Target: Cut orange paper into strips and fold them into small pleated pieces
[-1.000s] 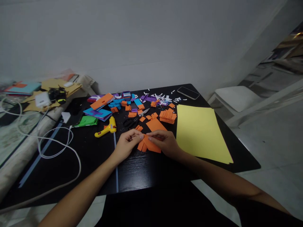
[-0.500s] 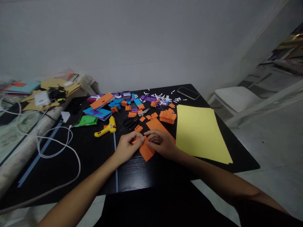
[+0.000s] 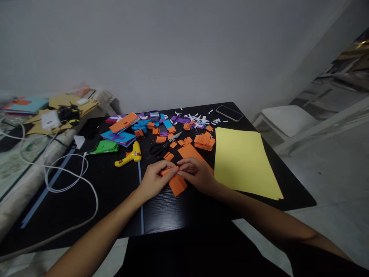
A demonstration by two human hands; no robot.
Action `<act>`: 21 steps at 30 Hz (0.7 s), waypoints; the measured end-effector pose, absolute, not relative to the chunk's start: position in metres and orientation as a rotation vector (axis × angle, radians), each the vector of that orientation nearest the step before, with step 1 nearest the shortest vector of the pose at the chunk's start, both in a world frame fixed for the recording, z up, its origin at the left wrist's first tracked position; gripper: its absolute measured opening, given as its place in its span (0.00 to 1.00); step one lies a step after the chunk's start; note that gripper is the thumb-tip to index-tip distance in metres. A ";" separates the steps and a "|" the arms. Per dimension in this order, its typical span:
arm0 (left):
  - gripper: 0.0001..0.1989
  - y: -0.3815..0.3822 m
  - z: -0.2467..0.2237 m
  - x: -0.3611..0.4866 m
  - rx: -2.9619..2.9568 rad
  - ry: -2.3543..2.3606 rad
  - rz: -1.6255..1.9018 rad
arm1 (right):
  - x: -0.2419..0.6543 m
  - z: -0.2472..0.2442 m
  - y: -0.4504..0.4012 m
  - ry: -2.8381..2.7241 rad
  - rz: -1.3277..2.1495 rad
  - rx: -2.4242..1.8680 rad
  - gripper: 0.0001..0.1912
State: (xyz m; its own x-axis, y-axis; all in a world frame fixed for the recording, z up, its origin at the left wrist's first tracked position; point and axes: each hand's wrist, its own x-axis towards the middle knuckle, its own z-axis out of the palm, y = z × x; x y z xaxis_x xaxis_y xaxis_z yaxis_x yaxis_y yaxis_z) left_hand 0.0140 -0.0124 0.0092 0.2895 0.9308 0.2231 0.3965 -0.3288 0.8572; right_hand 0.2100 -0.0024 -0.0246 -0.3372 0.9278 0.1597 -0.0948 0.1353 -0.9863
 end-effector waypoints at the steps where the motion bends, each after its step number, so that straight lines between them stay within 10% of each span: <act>1: 0.11 -0.012 0.009 0.014 1.854 1.185 0.987 | 0.210 -0.024 -0.002 -1.471 1.368 -0.858 0.15; 21: 0.11 -0.014 0.013 0.017 1.715 1.192 1.007 | 0.210 -0.022 -0.004 -1.469 1.372 -0.874 0.10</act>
